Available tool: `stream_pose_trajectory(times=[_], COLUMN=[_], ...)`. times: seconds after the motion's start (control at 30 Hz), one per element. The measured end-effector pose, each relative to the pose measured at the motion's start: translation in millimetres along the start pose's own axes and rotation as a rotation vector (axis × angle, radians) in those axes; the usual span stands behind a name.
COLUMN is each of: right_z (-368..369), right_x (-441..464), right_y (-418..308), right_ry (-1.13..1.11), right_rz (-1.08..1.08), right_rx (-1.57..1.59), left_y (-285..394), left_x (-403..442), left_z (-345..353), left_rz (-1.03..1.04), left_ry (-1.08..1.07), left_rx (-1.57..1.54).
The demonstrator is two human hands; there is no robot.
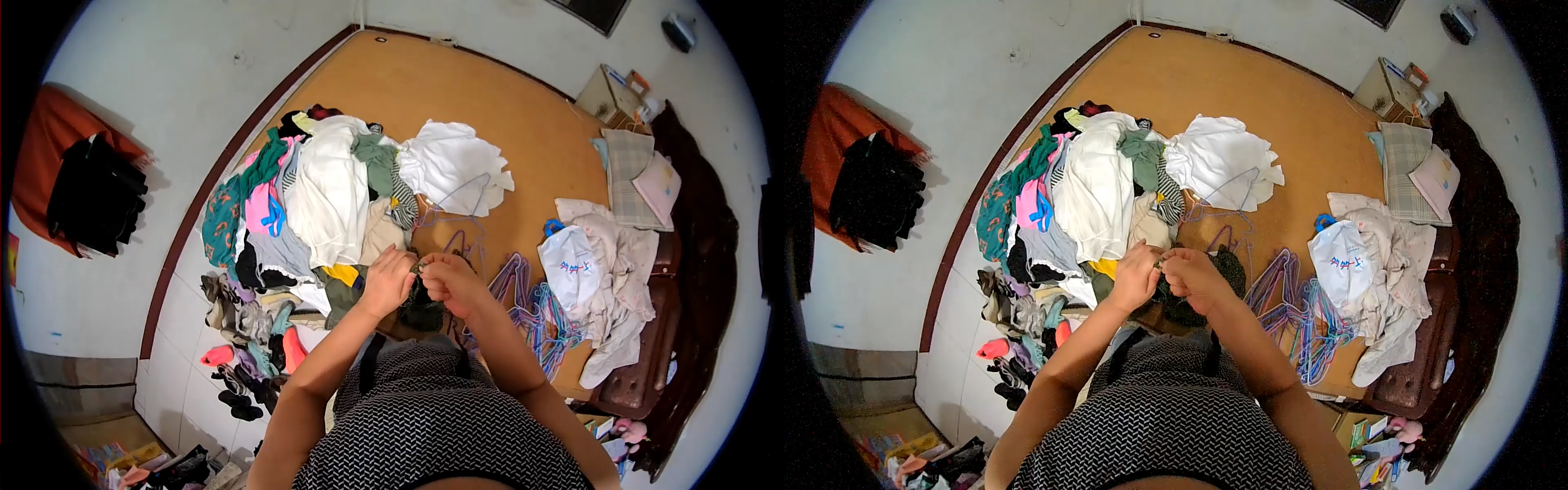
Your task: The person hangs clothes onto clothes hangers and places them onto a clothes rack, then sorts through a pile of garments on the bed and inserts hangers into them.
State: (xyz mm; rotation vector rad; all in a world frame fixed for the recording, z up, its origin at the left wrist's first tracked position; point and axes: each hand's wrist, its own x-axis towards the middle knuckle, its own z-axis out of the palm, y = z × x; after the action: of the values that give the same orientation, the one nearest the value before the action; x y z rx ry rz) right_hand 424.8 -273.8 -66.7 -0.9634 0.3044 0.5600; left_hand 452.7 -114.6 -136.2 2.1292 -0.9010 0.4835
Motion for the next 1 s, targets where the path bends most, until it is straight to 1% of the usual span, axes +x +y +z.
stream_pose_trajectory(times=[0.1,0.13,0.17,0.2,0.23,0.3,0.33,0.4,0.43,0.5,0.57,0.63,0.67,0.7,0.73,0.77,0.83,0.87,0.9,0.93,0.97,1.0], right_z=[-4.9,-6.2,-7.0,-9.0,-13.2,-17.8,-17.6,-17.4,-17.4,-14.8,-3.6,9.2,15.1,17.4,4.7,3.3,2.6,-5.8,-19.4,-32.3,-43.8,-43.6], right_x=[-3.2,-4.2,-4.7,-4.7,-6.4,-3.0,-0.4,2.9,3.9,7.2,4.7,-1.0,-6.6,-12.4,-14.9,-19.6,-27.5,-23.5,-14.4,-6.2,-1.5,-1.6], right_y=[-1.3,-4.2,-9.8,-16.9,-26.2,-43.5,-47.0,-54.2,-55.1,-52.0,-47.5,-44.2,-41.3,-36.2,-22.3,-19.3,-14.0,-2.3,7.8,15.1,21.4,20.9], right_ry=[0.042,0.041,0.112,0.189,0.2,0.307,0.308,0.245,0.246,0.223,0.213,0.198,0.181,0.168,0.095,0.099,0.194,0.292,0.297,0.379,0.462,0.469], right_rz=[-0.057,-0.057,-0.203,-0.354,-0.356,-0.604,-0.602,-0.682,-0.684,-0.774,-0.75,-0.731,-0.732,-0.732,-0.778,-0.775,-0.797,-0.787,-0.783,-0.764,-0.746,-0.744], right_rx=[0.054,0.053,-0.17,-0.389,-0.386,-0.731,-0.726,-0.767,-0.769,-0.924,-0.956,-0.991,-1.061,-1.13,-1.045,-1.043,-1.095,-0.978,-0.975,-0.984,-0.991,-0.988], left_y=[-8.0,-15.5,-23.0,-30.3,-35.3,-58.3,-59.9,-63.1,-49.9,-3.0,13.3,43.0,39.6,33.6,26.9,-7.1,-10.2,-8.1,-3.2,-0.3,0.6,3.3], left_x=[-10.6,-21.2,-31.9,-40.0,-47.1,-50.2,-56.0,-64.8,-50.1,-6.6,1.2,18.3,20.8,24.7,26.1,7.6,11.7,12.8,15.5,16.9,15.6,14.6], left_z=[11.1,16.2,20.5,23.0,27.7,21.2,22.3,28.1,18.5,-10.4,-4.4,-13.3,-14.2,-13.8,-10.6,9.7,-0.8,-4.7,-10.3,-12.4,-9.8,-7.4], left_rz=[-0.053,-0.189,-0.323,-0.434,-0.691,-0.902,-0.903,-0.762,-0.761,-0.793,-1.054,-1.108,-1.109,-1.164,-1.198,-0.892,-1.332,-1.34,-1.354,-1.35,-1.353,-1.253], left_ry=[0.007,-0.055,-0.118,-0.077,0.034,-0.209,-0.213,-0.284,-0.281,-0.668,-0.703,-0.585,-0.578,-0.35,-0.094,-0.151,0.077,0.073,0.035,-0.002,-0.009,-0.166], left_rx=[-0.035,-0.037,-0.039,-0.075,-0.345,-0.081,-0.077,0.508,0.506,0.22,-0.772,-1.544,-1.543,-1.88,-2.206,-2.402,-2.003,-2.002,-1.74,-1.48,-1.478,-1.222])
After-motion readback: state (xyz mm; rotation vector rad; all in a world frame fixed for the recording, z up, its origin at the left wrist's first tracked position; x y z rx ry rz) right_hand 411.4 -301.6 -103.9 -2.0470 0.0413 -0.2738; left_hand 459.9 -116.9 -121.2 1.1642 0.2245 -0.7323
